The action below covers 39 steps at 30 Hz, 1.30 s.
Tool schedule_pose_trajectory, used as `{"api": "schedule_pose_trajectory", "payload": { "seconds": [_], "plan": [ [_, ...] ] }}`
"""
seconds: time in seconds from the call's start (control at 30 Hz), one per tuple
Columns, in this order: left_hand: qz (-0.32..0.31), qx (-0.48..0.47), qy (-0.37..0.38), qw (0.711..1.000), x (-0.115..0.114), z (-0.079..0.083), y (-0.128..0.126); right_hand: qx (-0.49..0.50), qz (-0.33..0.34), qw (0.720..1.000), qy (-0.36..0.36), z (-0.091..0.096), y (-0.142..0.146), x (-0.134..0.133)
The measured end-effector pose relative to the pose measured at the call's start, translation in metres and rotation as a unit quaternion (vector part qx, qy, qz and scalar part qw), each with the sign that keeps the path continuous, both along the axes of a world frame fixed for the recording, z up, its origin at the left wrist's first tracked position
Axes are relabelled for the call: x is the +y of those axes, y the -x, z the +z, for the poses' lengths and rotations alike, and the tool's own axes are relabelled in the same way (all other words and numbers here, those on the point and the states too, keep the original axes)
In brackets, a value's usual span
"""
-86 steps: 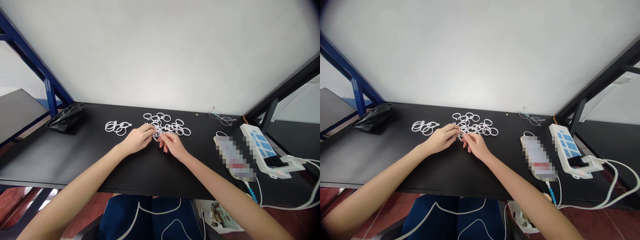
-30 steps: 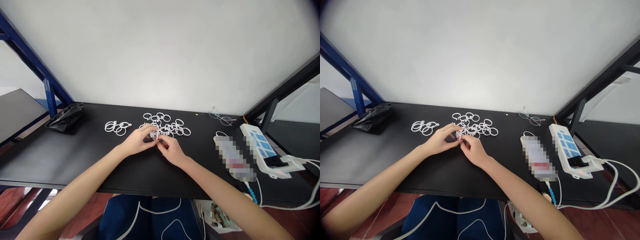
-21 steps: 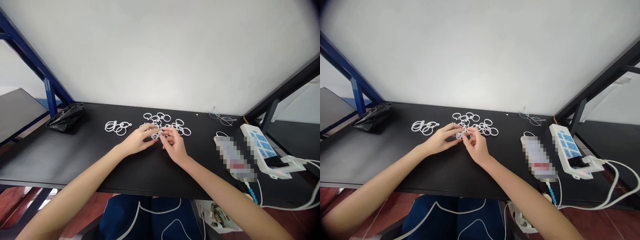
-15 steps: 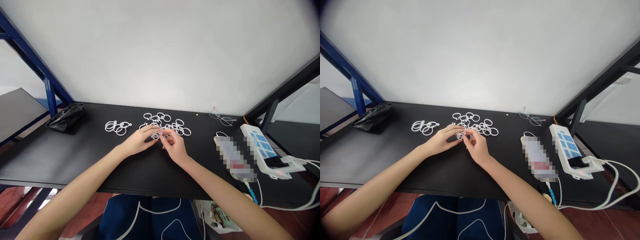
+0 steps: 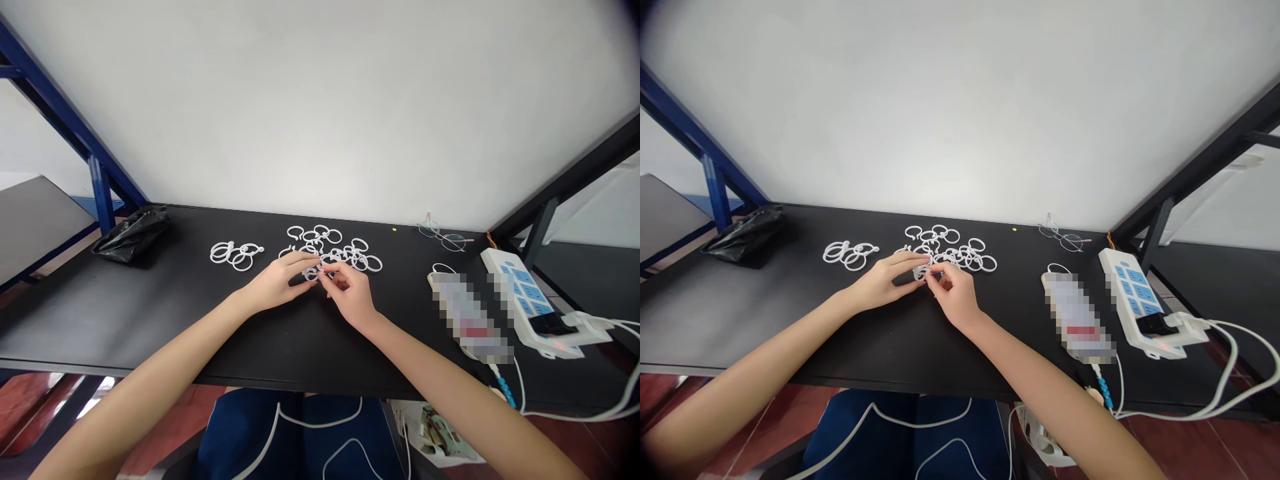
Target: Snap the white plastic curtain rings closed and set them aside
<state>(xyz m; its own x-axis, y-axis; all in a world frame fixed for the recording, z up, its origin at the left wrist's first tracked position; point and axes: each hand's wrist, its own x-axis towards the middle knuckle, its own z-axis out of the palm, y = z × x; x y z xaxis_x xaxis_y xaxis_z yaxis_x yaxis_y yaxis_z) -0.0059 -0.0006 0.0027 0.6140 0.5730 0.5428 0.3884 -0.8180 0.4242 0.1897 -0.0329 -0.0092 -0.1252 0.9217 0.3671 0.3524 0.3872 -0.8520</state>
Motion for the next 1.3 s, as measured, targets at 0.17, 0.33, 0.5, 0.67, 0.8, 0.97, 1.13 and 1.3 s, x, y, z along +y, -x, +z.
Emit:
{"api": "schedule_pose_trajectory", "payload": {
  "seconds": [0.17, 0.33, 0.5, 0.67, 0.8, 0.97, 1.13, 1.3],
  "plan": [
    [-0.01, 0.008, -0.008, 1.0, -0.001, 0.002, 0.0, -0.004, -0.006, 1.0, -0.006, -0.001, -0.001, 0.001],
    [-0.017, 0.021, -0.003, 1.0, -0.001, 0.002, 0.0, 0.002, 0.001, 1.0, 0.004, 0.0, -0.001, 0.0],
    [-0.026, 0.017, 0.007, 0.999, -0.001, 0.004, 0.0, 0.009, 0.017, 1.0, 0.008, 0.0, 0.0, 0.0],
    [-0.027, 0.015, 0.017, 0.999, -0.001, 0.007, 0.0, 0.003, 0.023, 1.0, -0.008, 0.0, 0.0, 0.0],
    [-0.033, 0.018, 0.028, 0.999, -0.001, 0.006, -0.001, -0.001, 0.027, 0.999, -0.026, 0.001, 0.001, -0.001],
    [-0.036, 0.03, 0.043, 0.998, -0.003, 0.009, -0.001, -0.009, 0.02, 0.999, -0.045, 0.002, 0.002, -0.001],
    [-0.028, 0.043, 0.058, 0.997, -0.005, 0.012, -0.002, 0.0, 0.025, 0.999, -0.043, 0.001, 0.002, -0.001],
    [-0.018, 0.042, 0.07, 0.997, -0.004, 0.011, -0.002, 0.009, 0.038, 0.998, -0.038, 0.001, 0.002, -0.002]
  ]
}}
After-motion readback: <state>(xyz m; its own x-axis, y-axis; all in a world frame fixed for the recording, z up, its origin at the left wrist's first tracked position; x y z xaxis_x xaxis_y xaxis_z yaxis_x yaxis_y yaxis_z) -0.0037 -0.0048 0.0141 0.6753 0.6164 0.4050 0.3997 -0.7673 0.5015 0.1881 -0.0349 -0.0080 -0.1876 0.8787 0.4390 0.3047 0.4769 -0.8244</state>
